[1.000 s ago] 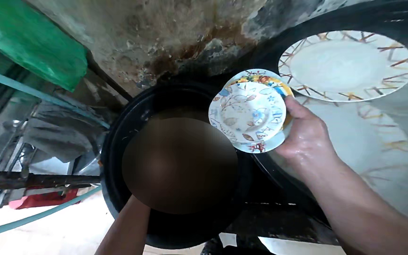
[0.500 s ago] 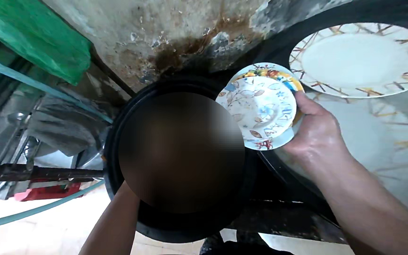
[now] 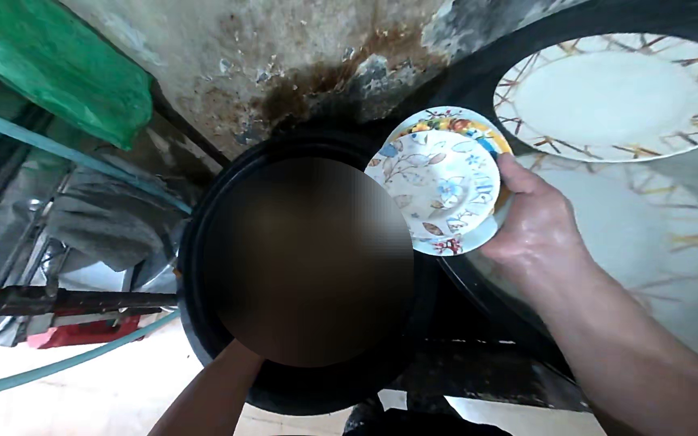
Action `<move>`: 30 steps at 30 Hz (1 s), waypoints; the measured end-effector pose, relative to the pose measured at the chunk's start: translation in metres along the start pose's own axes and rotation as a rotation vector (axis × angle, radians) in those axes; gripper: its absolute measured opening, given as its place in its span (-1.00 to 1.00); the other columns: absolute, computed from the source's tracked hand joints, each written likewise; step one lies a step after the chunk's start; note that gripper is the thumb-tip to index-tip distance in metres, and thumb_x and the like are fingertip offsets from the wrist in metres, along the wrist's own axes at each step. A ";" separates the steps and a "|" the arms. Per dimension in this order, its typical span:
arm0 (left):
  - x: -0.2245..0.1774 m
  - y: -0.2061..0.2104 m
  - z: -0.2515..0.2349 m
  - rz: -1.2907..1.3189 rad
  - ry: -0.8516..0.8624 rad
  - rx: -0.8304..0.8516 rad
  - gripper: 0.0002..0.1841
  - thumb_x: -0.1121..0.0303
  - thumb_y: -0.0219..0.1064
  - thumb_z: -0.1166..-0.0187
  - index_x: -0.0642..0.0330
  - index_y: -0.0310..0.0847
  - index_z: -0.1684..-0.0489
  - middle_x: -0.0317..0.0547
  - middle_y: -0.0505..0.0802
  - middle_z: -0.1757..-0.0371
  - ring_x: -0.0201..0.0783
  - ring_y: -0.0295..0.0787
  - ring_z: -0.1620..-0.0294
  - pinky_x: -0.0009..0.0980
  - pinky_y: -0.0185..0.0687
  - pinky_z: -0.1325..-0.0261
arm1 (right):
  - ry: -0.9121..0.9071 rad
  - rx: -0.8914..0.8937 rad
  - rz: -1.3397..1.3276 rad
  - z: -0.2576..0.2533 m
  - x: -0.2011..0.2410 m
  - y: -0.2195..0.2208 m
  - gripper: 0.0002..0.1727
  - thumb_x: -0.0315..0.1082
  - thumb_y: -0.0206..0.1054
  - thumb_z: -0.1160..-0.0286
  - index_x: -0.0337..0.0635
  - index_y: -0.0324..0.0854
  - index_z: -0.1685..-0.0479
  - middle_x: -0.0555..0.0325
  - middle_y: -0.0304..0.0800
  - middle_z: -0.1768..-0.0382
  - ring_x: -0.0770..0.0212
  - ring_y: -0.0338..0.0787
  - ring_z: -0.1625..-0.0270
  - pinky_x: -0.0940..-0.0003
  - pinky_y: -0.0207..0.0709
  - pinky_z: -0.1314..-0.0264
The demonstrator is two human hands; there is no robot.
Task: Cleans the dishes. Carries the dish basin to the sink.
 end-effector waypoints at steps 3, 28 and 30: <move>-0.016 -0.010 0.007 -0.025 -0.005 0.058 -0.67 0.40 0.24 -0.67 0.53 0.63 -0.21 0.47 0.73 -0.22 0.37 0.66 -0.25 0.39 0.46 -0.28 | -0.006 0.014 0.000 -0.001 0.000 0.000 -0.60 -0.06 -0.01 -0.85 -0.01 0.52 -0.42 0.06 0.81 -0.17 0.09 0.82 -0.24 -0.07 0.73 -0.28; 0.094 -0.123 0.020 0.947 -0.158 -0.690 -0.53 0.12 0.07 -0.87 0.15 0.36 -0.64 0.28 0.75 -0.13 0.12 0.77 0.07 0.09 0.71 0.04 | -0.026 0.036 0.062 0.003 0.002 0.004 -0.60 -0.05 -0.08 -0.87 0.02 0.52 -0.40 0.12 0.82 -0.13 0.14 0.84 -0.20 -0.01 0.75 -0.24; 0.122 -0.124 0.018 0.732 -0.313 -0.806 -0.51 0.19 0.08 -0.86 0.25 0.34 -0.66 0.41 0.70 -0.30 0.29 0.73 -0.17 0.24 0.62 -0.22 | -0.029 0.038 0.055 0.002 0.001 0.005 -0.60 -0.06 -0.07 -0.87 0.01 0.53 -0.38 0.11 0.82 -0.11 0.14 0.84 -0.19 -0.01 0.76 -0.23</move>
Point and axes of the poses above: each hand's wrist, its own z-axis away from the middle knuckle, its own y-axis out of the palm, x = y × z, the point moved 9 cm from there along -z, towards the middle knuckle
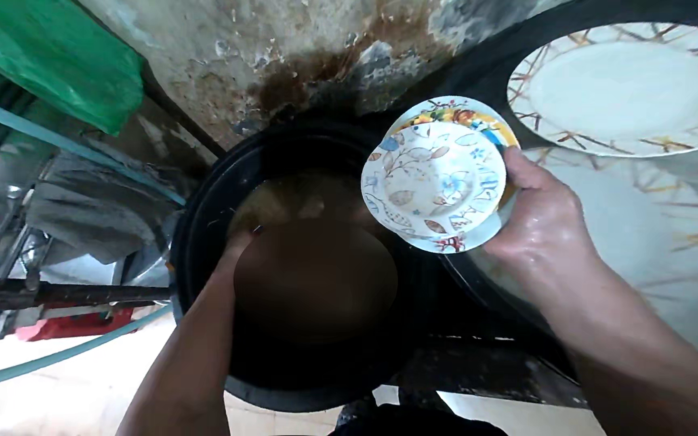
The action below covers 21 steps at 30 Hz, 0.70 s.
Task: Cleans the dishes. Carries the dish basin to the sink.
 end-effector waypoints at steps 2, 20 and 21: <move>-0.001 0.005 0.000 -0.206 0.057 -0.048 -0.51 0.30 0.13 -0.80 0.34 0.36 -0.64 0.44 0.65 -0.44 0.38 0.64 -0.40 0.31 0.51 -0.44 | -0.007 0.003 0.002 -0.001 0.000 0.001 -0.61 -0.08 -0.06 -0.87 -0.02 0.54 -0.37 0.09 0.82 -0.10 0.14 0.84 -0.18 -0.01 0.76 -0.23; -0.152 0.173 0.119 -0.251 0.460 0.468 -0.48 0.31 0.33 -0.66 0.26 0.46 -0.59 0.30 0.63 -0.51 0.26 0.62 -0.45 0.21 0.52 -0.46 | -0.005 0.021 0.029 -0.001 0.000 0.000 -0.60 -0.08 -0.05 -0.87 -0.01 0.50 -0.43 0.10 0.82 -0.11 0.14 0.85 -0.17 0.00 0.76 -0.21; -0.151 0.175 0.118 -0.230 0.448 0.522 -0.48 0.30 0.32 -0.67 0.26 0.44 -0.60 0.30 0.66 -0.46 0.22 0.67 -0.38 0.18 0.55 -0.42 | -0.011 0.010 0.038 -0.001 0.000 -0.001 -0.61 -0.08 -0.03 -0.86 -0.02 0.52 -0.41 0.10 0.83 -0.08 0.14 0.86 -0.14 0.00 0.78 -0.18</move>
Point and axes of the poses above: each hand's wrist, its own z-axis away from the middle knuckle, its own y-axis out of the palm, x = y × z, the point moved 9 cm from there along -z, towards the middle knuckle
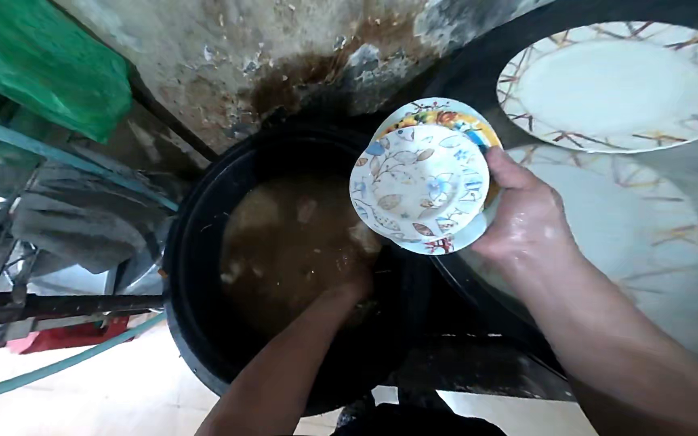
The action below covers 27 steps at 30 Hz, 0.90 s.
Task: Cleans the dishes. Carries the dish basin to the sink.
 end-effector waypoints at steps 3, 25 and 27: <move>0.011 0.003 0.003 0.083 -0.096 0.196 -0.60 0.31 0.25 -0.73 0.31 0.49 -0.44 0.17 0.75 -0.06 -0.06 0.75 0.18 -0.10 0.72 0.10 | -0.015 0.009 0.004 -0.001 0.001 -0.001 -0.62 -0.11 -0.01 -0.85 -0.05 0.53 -0.39 0.08 0.84 -0.06 0.15 0.86 -0.11 0.02 0.78 -0.17; 0.084 -0.133 0.067 0.491 -0.203 -0.395 -0.63 0.17 0.17 -0.83 0.14 0.56 -0.44 0.15 0.77 -0.13 -0.04 0.78 0.20 -0.08 0.75 0.18 | -0.010 -0.023 0.017 0.002 0.002 0.000 -0.63 -0.12 -0.01 -0.86 -0.02 0.53 -0.39 0.11 0.84 -0.05 0.17 0.87 -0.11 0.05 0.80 -0.17; 0.079 -0.109 0.075 0.168 -0.254 -0.310 -0.63 0.23 0.16 -0.82 0.22 0.56 -0.45 0.22 0.78 -0.13 0.05 0.82 0.08 0.01 0.76 -0.01 | -0.003 0.004 0.015 0.001 0.001 0.001 -0.61 -0.11 -0.03 -0.86 -0.02 0.49 -0.45 0.11 0.83 -0.09 0.16 0.86 -0.14 0.04 0.78 -0.19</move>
Point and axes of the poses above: each hand's wrist, its own z-axis away from the middle knuckle, its own y-axis out of the palm, x = y × z, the point moved 9 cm from there along -z, towards the middle knuckle
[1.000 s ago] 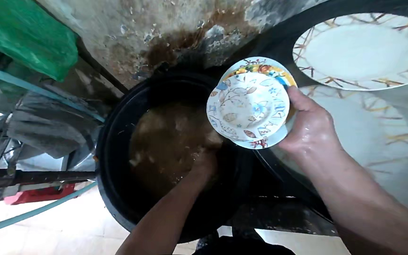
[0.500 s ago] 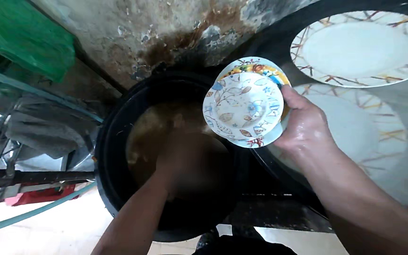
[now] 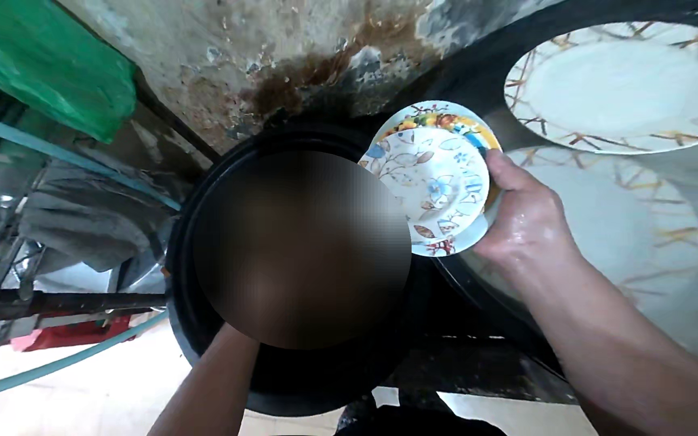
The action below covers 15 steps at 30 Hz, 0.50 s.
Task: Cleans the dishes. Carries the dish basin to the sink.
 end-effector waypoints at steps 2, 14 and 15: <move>0.003 0.045 0.012 -0.260 0.058 0.122 -0.61 0.28 0.20 -0.76 0.19 0.58 -0.49 0.21 0.76 -0.33 0.15 0.74 -0.31 0.12 0.62 -0.39 | 0.006 0.008 -0.004 -0.001 -0.001 0.000 -0.60 -0.10 -0.03 -0.86 -0.03 0.48 -0.45 0.10 0.83 -0.09 0.16 0.86 -0.15 0.04 0.78 -0.19; -0.001 0.135 0.007 -0.484 0.252 0.252 -0.46 0.47 0.15 -0.72 -0.15 0.40 -0.69 0.13 0.40 -0.74 0.29 0.48 -0.60 0.26 0.57 -0.43 | 0.001 0.007 -0.002 -0.001 -0.001 0.001 -0.62 -0.11 -0.02 -0.85 -0.01 0.52 -0.41 0.11 0.83 -0.09 0.16 0.85 -0.15 0.04 0.77 -0.21; -0.002 0.130 0.011 -0.456 0.253 0.229 -0.49 0.44 0.16 -0.72 -0.12 0.43 -0.66 0.11 0.45 -0.71 0.26 0.53 -0.56 0.25 0.56 -0.44 | -0.001 0.024 -0.004 -0.001 -0.001 0.002 -0.62 -0.11 -0.04 -0.86 -0.01 0.52 -0.41 0.11 0.83 -0.09 0.17 0.85 -0.15 0.04 0.77 -0.21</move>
Point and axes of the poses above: each hand's wrist, its own z-axis away from the middle knuckle, its own y-axis out of the palm, x = y × z, the point moved 9 cm from there along -z, towards the middle knuckle
